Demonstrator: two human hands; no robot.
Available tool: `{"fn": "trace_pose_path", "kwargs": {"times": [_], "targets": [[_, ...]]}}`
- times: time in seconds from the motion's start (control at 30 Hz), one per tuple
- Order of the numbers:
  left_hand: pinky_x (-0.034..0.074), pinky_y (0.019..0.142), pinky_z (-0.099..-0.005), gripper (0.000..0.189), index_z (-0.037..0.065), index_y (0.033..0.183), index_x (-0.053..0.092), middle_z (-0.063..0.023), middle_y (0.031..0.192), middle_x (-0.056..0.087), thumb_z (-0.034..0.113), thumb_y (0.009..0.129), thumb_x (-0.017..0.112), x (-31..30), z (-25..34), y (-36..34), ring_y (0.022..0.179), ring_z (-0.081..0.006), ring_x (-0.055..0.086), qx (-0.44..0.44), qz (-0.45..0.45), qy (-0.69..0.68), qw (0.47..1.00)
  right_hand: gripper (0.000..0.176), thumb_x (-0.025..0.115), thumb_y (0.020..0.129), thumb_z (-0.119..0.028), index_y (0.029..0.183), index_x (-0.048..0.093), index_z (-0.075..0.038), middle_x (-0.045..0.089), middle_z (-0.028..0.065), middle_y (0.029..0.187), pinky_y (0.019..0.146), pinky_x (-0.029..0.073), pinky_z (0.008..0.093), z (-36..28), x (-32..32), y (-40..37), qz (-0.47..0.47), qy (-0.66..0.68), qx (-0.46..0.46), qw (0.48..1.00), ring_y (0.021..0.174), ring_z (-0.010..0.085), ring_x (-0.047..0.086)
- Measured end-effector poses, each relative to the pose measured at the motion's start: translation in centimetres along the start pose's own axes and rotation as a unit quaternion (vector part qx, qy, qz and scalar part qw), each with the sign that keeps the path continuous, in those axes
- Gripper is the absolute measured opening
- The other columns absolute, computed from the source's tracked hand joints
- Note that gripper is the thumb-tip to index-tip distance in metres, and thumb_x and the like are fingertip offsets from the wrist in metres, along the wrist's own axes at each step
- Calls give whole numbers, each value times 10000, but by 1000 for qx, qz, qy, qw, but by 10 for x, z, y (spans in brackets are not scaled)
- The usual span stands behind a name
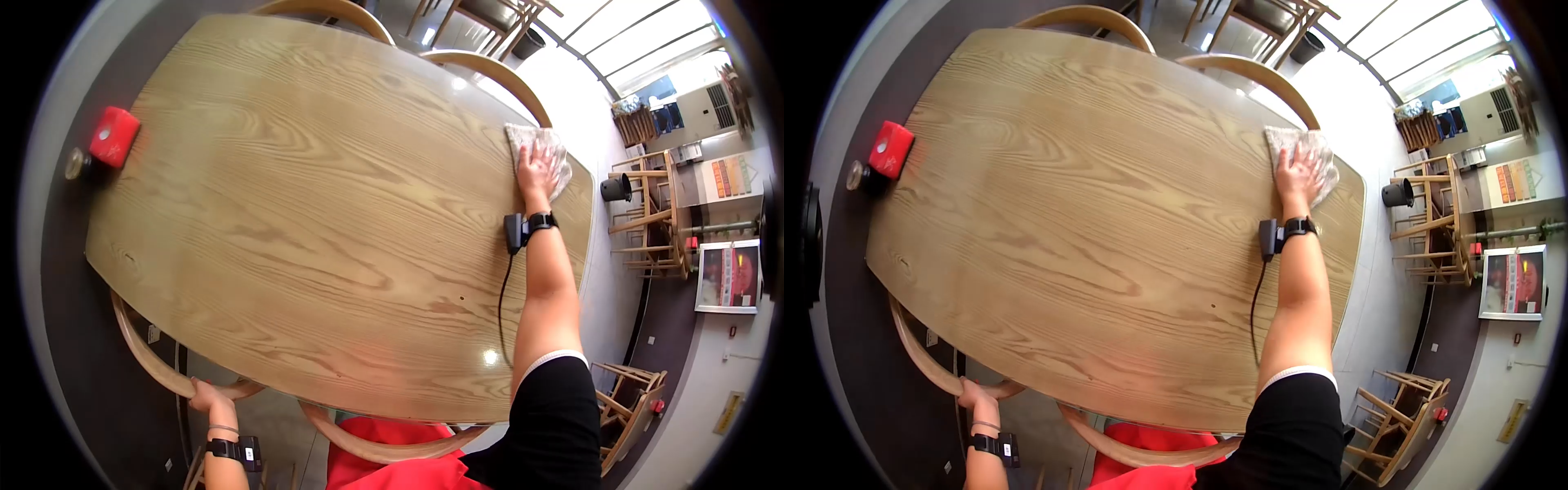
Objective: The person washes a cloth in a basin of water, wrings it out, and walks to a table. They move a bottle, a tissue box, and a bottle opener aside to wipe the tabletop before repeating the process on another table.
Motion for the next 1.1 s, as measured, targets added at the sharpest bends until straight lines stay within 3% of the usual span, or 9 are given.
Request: {"fn": "trace_pose_path", "kwargs": {"times": [0.13,0.3,0.47,0.53,0.67,0.77,0.9,1.0,1.1], "targets": [[513,794,-437,512,-140,1157,363,-335,1084,532,213,856,580,2,28,-14,935,-406,601,35,0,-23,999,591,235,923,-565,1445,240,-287,162,66,1524,1070,78,611,-45,-11,-53,-13,15,-12,1000,1399,310,129],[507,797,-433,488,-151,1145,390,-334,1098,530,141,810,591,21,6,15,943,-416,598,62,-8,-89,994,591,381,903,-482,1418,309,-201,177,111,1514,1037,106,647,-157,-23,-224,58,62,-243,966,1383,367,143],[428,936,-419,632,-125,1256,360,-304,1288,414,413,931,418,17,-20,-5,1147,-372,486,109,-141,-233,956,571,469,874,-446,1391,371,-225,226,86,1500,1079,133,570,-180,-69,-473,-43,157,-471,867,1386,329,170],[348,1017,-413,716,-73,1353,290,-222,1381,352,521,953,279,34,-71,-25,1213,-324,429,13,-254,-164,953,591,460,879,-465,1413,330,-249,201,77,1511,1088,133,549,-140,-80,-528,-105,152,-542,820,1395,319,148],[375,929,-350,673,92,1294,451,-79,1276,516,610,914,253,37,-141,-158,1098,-226,513,-155,-581,-84,795,626,515,849,-457,1415,322,-273,204,58,1514,1086,148,534,-16,-82,-555,-141,65,-558,815,1398,299,156],[420,878,-338,528,34,1253,468,-125,1197,541,450,964,319,24,-142,-179,1034,-214,533,79,-427,-71,898,656,538,821,-509,1406,332,-296,212,54,1511,1071,136,568,58,-77,-557,-134,11,-532,836,1397,330,139],[463,809,-330,517,21,1230,469,-134,1153,544,437,961,323,36,-158,-168,956,-194,557,89,-432,-20,897,646,483,815,-597,1379,386,-298,232,79,1499,1022,93,666,27,-86,-545,-126,63,-442,886,1382,389,132],[432,890,-398,536,-42,1156,510,-205,1113,595,422,951,337,37,-158,-155,989,-351,575,139,-314,-34,939,631,452,820,-604,1369,405,-296,264,86,1482,1018,101,668,-33,-78,-497,-116,99,-450,880,1372,383,161],[500,748,-337,499,-27,1197,502,-156,1080,597,383,957,349,33,-152,-157,884,-250,604,55,-392,-67,916,565,501,831,-523,1346,434,-301,296,42,1476,1057,126,613,-67,-68,-422,-99,153,-493,851,1370,327,214]]}}
Point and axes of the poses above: each hand's wrist, its own y-axis towards the middle knuckle, its own x-axis out of the palm, z = x × y, the point moved 8 cm from there along y, towards the middle knuckle
